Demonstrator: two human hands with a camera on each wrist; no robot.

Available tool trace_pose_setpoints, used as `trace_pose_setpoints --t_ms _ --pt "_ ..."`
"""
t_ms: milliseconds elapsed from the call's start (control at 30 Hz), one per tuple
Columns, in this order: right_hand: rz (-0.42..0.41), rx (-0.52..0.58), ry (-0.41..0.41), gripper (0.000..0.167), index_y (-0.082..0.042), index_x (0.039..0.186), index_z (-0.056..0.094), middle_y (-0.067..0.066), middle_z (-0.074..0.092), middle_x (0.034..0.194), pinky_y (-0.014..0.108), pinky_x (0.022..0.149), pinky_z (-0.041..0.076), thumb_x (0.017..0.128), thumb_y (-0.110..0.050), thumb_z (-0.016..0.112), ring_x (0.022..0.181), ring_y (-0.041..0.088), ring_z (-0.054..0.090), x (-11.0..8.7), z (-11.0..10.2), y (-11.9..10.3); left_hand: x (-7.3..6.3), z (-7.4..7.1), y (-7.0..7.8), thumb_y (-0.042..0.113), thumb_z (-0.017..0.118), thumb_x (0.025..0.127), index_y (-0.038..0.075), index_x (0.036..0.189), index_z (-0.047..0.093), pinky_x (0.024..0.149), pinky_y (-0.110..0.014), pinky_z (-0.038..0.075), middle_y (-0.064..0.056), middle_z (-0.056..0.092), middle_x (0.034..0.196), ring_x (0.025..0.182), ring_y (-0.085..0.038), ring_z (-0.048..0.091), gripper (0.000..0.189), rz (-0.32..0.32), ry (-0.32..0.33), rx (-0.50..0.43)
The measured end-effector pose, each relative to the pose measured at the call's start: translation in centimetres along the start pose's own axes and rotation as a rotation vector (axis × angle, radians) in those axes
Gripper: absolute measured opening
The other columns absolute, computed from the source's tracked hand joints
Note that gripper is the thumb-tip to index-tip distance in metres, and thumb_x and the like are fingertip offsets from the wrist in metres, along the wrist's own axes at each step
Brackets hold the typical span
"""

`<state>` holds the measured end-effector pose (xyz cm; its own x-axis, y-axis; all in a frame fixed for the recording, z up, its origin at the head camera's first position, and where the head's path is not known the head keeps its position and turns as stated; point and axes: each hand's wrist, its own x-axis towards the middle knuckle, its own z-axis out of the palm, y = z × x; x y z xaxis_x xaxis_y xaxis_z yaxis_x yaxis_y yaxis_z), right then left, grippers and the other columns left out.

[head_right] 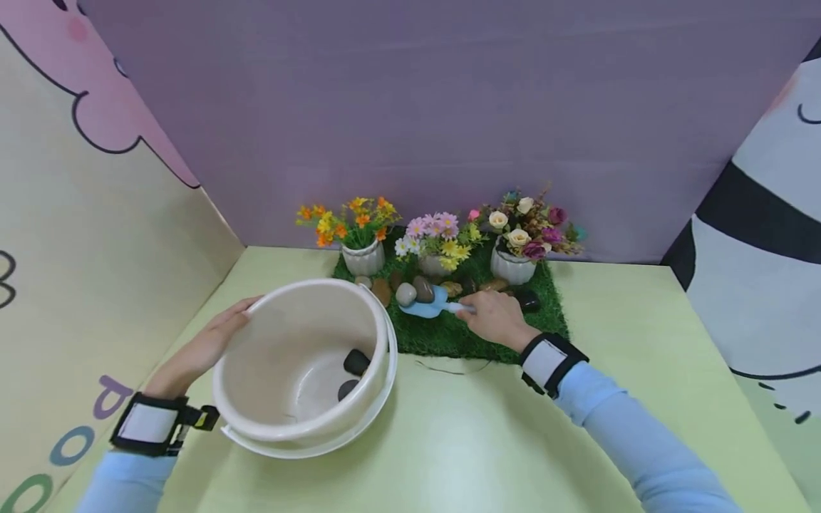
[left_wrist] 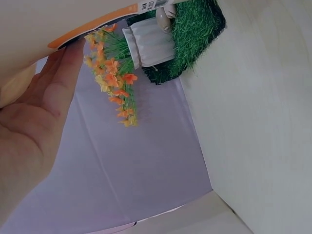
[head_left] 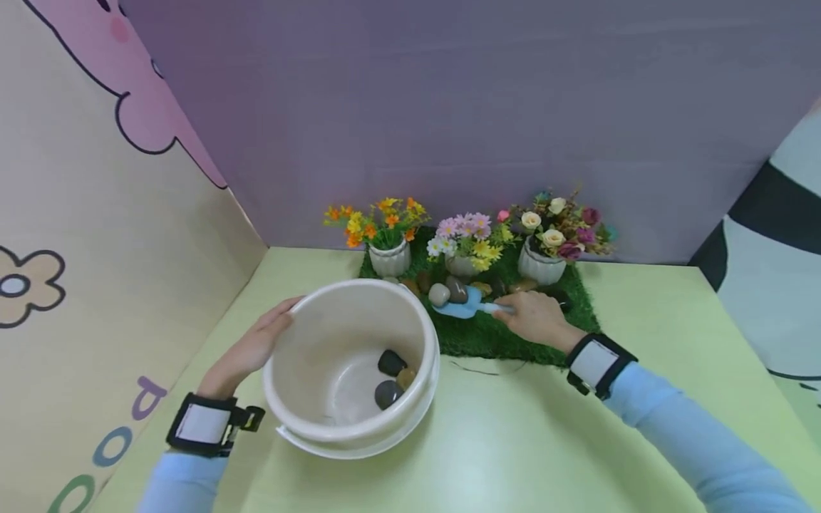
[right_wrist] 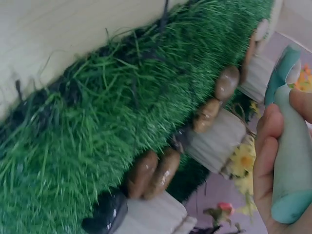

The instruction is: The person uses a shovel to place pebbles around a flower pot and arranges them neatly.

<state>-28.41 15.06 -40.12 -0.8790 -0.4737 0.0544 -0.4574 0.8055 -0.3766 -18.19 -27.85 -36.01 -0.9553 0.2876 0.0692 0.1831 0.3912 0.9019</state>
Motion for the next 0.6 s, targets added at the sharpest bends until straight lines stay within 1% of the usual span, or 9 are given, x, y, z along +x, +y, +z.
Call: trace_pose_setpoints --t_ms 100,267,300,367,467,533,600 --pt "0.002 -0.009 -0.006 0.036 -0.007 0.117 0.063 -0.006 0.035 0.040 0.019 0.036 0.012 0.091 -0.030 0.055 0.036 0.008 0.019 0.9 0.8 0.1 0.0 0.1 -0.2 0.014 0.022 0.101 -0.005 0.139 0.027 0.076 -0.036 0.056 -0.035 0.046 0.123 0.099 -0.034 0.059 0.043 -0.002 0.000 -0.009" --pt "-0.002 -0.033 -0.007 0.032 -0.009 0.113 0.066 -0.005 0.039 0.043 0.018 0.036 0.014 0.090 -0.029 0.056 0.038 0.007 0.022 2.2 1.4 0.1 0.0 0.0 -0.4 0.016 0.022 0.101 -0.003 0.140 0.026 0.076 -0.038 0.056 -0.034 0.046 0.123 0.100 -0.038 0.058 0.044 -0.007 -0.010 -0.016" --pt "-0.004 -0.038 -0.013 0.030 -0.009 0.110 0.067 -0.006 0.038 0.044 0.018 0.036 0.014 0.090 -0.029 0.056 0.038 0.007 0.022 2.5 1.5 0.2 0.0 0.0 -0.4 0.017 0.021 0.101 -0.002 0.140 0.026 0.076 -0.038 0.056 -0.033 0.046 0.123 0.101 -0.039 0.057 0.044 -0.009 -0.010 -0.017" --pt "0.001 -0.055 -0.033 0.029 -0.009 0.109 0.068 -0.006 0.038 0.044 0.018 0.036 0.013 0.090 -0.029 0.057 0.038 0.007 0.021 3.0 1.6 0.2 0.0 0.0 -0.3 0.019 0.022 0.101 0.000 0.140 0.027 0.076 -0.040 0.056 -0.032 0.047 0.123 0.102 -0.043 0.056 0.044 -0.019 -0.009 -0.024" --pt "0.015 -0.089 -0.073 0.028 -0.008 0.106 0.068 -0.006 0.037 0.044 0.018 0.036 0.014 0.090 -0.028 0.057 0.038 0.007 0.021 3.5 1.4 0.2 -0.1 0.0 -0.3 0.020 0.022 0.102 0.001 0.141 0.027 0.076 -0.040 0.056 -0.031 0.047 0.124 0.102 -0.044 0.055 0.044 -0.023 -0.009 -0.030" --pt "0.029 -0.120 -0.094 0.029 -0.008 0.108 0.068 -0.005 0.039 0.044 0.019 0.035 0.015 0.090 -0.028 0.057 0.037 0.007 0.022 3.9 1.0 0.1 -0.1 0.0 -0.3 0.020 0.022 0.102 0.001 0.141 0.027 0.076 -0.040 0.056 -0.031 0.046 0.125 0.103 -0.043 0.056 0.044 -0.025 -0.007 -0.032" --pt "0.035 -0.144 -0.107 0.026 -0.009 0.103 0.070 -0.004 0.041 0.045 0.019 0.035 0.016 0.090 -0.027 0.057 0.037 0.008 0.025 4.4 0.5 -0.2 -0.1 0.0 -0.4 0.020 0.022 0.102 0.001 0.140 0.027 0.076 -0.040 0.056 -0.031 0.046 0.125 0.102 -0.042 0.056 0.044 -0.023 -0.004 -0.032"
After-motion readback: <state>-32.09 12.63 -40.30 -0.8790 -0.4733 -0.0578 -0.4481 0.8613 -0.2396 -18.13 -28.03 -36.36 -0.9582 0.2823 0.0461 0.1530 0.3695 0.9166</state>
